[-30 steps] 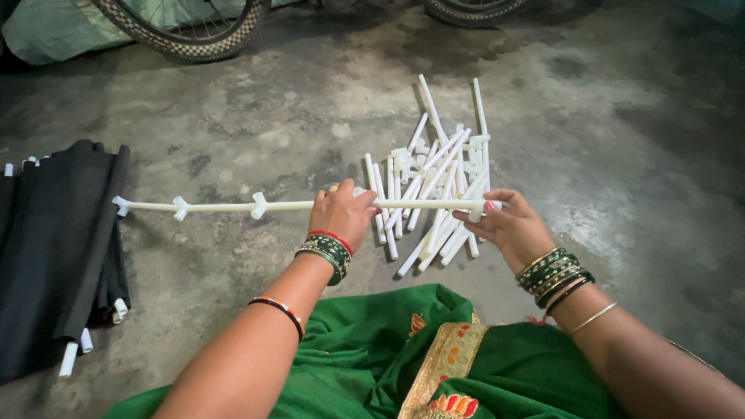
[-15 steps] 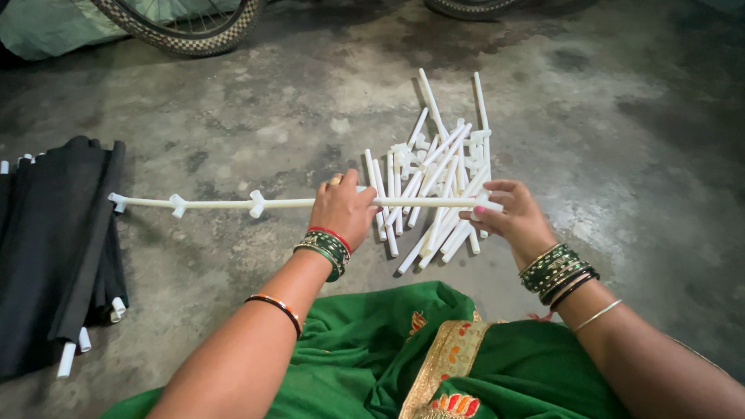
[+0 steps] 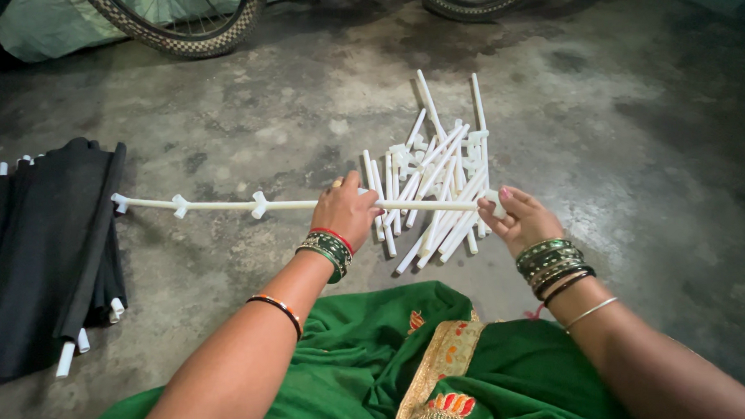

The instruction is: The person sits on the floor and repeatedly picks up white plastic rods and connectors, inserting the connectors onto the rods to form longer assemblies. The person places completed assemblies aside and continues the process with additional parts from a pile.

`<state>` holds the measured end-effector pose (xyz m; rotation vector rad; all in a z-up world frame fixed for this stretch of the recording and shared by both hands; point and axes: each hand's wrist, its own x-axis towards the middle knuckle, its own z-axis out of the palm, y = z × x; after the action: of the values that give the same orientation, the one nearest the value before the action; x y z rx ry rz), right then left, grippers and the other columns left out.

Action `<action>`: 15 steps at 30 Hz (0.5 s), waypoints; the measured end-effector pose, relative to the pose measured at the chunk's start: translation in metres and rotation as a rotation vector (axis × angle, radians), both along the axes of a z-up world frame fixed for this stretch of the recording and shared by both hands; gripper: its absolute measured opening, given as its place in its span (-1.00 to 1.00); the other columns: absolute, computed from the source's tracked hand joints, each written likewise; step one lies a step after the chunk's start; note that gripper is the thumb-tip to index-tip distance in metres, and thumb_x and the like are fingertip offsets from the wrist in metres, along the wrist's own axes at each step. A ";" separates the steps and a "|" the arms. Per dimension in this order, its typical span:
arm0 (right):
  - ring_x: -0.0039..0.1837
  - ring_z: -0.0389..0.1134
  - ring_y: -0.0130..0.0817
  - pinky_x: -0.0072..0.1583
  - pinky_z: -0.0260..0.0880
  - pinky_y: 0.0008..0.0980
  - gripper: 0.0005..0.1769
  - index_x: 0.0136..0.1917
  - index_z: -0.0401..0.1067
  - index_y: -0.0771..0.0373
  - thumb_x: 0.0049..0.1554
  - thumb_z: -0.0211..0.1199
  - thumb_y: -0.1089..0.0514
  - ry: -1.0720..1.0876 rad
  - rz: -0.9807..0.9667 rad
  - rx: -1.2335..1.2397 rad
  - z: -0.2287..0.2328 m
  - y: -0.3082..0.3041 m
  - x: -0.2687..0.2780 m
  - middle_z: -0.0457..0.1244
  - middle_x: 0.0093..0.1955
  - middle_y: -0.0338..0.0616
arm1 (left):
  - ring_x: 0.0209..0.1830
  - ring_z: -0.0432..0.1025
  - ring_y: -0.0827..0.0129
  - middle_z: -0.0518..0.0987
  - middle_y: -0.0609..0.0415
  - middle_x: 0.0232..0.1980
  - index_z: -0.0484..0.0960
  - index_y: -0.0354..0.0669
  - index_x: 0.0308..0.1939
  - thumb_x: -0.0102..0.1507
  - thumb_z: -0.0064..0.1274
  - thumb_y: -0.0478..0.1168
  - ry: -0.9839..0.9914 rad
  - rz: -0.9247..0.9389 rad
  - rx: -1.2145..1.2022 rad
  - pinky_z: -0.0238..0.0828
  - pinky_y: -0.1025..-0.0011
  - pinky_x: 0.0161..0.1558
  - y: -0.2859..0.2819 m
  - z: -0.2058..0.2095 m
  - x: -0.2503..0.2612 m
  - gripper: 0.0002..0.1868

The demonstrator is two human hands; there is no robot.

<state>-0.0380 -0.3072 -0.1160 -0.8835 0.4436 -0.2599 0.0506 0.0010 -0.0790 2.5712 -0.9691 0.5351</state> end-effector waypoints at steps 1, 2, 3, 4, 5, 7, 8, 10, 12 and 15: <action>0.18 0.43 -0.07 0.28 0.45 -0.06 -0.54 0.36 0.22 0.35 0.24 0.21 0.21 0.040 -0.023 0.011 -0.001 0.002 0.003 0.26 0.18 0.06 | -0.05 0.45 -0.02 0.45 -0.07 -0.10 0.66 -0.08 -0.33 0.16 0.25 -0.06 -0.004 -0.002 0.008 0.42 0.03 -0.05 0.000 0.000 -0.001 -0.80; 0.19 0.43 -0.09 0.28 0.47 -0.03 -0.55 0.35 0.22 0.30 0.24 0.21 0.18 0.080 -0.045 0.022 -0.002 0.004 0.005 0.24 0.19 0.03 | -0.05 0.44 -0.03 0.45 -0.07 -0.10 0.66 -0.08 -0.33 0.15 0.25 -0.06 -0.009 -0.005 0.014 0.43 0.03 -0.05 0.000 0.000 -0.001 -0.80; 0.20 0.42 -0.10 0.29 0.49 0.01 -0.56 0.34 0.22 0.26 0.24 0.21 0.14 0.121 -0.069 0.033 -0.002 0.007 0.007 0.22 0.19 -0.01 | -0.05 0.44 -0.03 0.45 -0.07 -0.10 0.66 -0.09 -0.34 0.15 0.26 -0.06 -0.013 -0.008 0.021 0.43 0.03 -0.05 -0.001 0.000 -0.002 -0.79; 0.20 0.43 -0.10 0.30 0.48 0.00 -0.57 0.32 0.23 0.26 0.24 0.20 0.12 0.127 -0.067 0.040 -0.003 0.009 0.008 0.24 0.21 0.01 | -0.04 0.44 -0.03 0.45 -0.08 -0.10 0.66 -0.09 -0.34 0.15 0.26 -0.06 -0.004 -0.009 0.028 0.42 0.03 -0.06 -0.001 -0.001 -0.002 -0.79; 0.20 0.44 -0.10 0.30 0.47 -0.01 -0.58 0.31 0.24 0.26 0.25 0.20 0.10 0.133 -0.066 0.047 -0.004 0.013 0.010 0.25 0.22 0.03 | -0.04 0.44 -0.03 0.45 -0.08 -0.09 0.66 -0.09 -0.34 0.16 0.26 -0.05 0.005 -0.009 0.034 0.42 0.03 -0.07 -0.002 -0.001 -0.003 -0.79; 0.22 0.44 -0.09 0.31 0.46 0.00 -0.61 0.28 0.25 0.25 0.24 0.18 0.08 0.134 -0.053 0.066 -0.006 0.019 0.013 0.28 0.24 0.07 | -0.04 0.44 -0.01 0.45 -0.08 -0.10 0.66 -0.08 -0.34 0.16 0.25 -0.05 0.013 -0.003 0.039 0.41 0.02 -0.07 -0.003 -0.003 -0.003 -0.79; 0.23 0.44 -0.07 0.30 0.47 0.01 -0.62 0.27 0.25 0.23 0.24 0.17 0.08 0.129 -0.044 0.076 -0.006 0.021 0.012 0.29 0.23 0.09 | -0.03 0.45 0.00 0.45 -0.07 -0.10 0.66 -0.07 -0.33 0.17 0.25 -0.05 0.013 0.001 0.036 0.40 0.02 -0.05 -0.004 -0.004 -0.003 -0.79; 0.26 0.43 -0.05 0.30 0.48 0.03 -0.64 0.26 0.25 0.24 0.23 0.15 0.10 0.114 -0.022 0.082 -0.006 0.023 0.010 0.29 0.23 0.09 | -0.03 0.45 0.02 0.46 -0.05 -0.11 0.66 -0.06 -0.32 0.17 0.24 -0.05 0.003 0.005 0.022 0.39 0.01 -0.04 -0.004 -0.008 -0.002 -0.81; 0.29 0.42 -0.04 0.30 0.48 0.04 -0.65 0.25 0.23 0.27 0.24 0.13 0.12 0.093 0.005 0.073 -0.005 0.023 0.009 0.29 0.23 0.06 | -0.03 0.46 0.03 0.48 -0.04 -0.11 0.65 -0.05 -0.30 0.17 0.23 -0.07 -0.018 0.007 0.001 0.37 0.00 -0.03 -0.002 -0.012 0.000 -0.82; 0.26 0.41 0.08 0.30 0.48 0.09 -0.66 0.21 0.25 0.31 0.23 0.15 0.12 0.115 0.032 -0.007 -0.003 0.024 0.005 0.28 0.16 0.09 | -0.04 0.46 0.02 0.49 -0.03 -0.13 0.65 -0.03 -0.25 0.20 0.21 -0.07 -0.020 0.016 0.016 0.37 0.00 -0.02 0.000 -0.015 0.004 -0.82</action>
<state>-0.0334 -0.2829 -0.1188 -0.9145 0.5350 -0.1816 0.0549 0.0008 -0.0941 2.5950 -0.9639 0.5602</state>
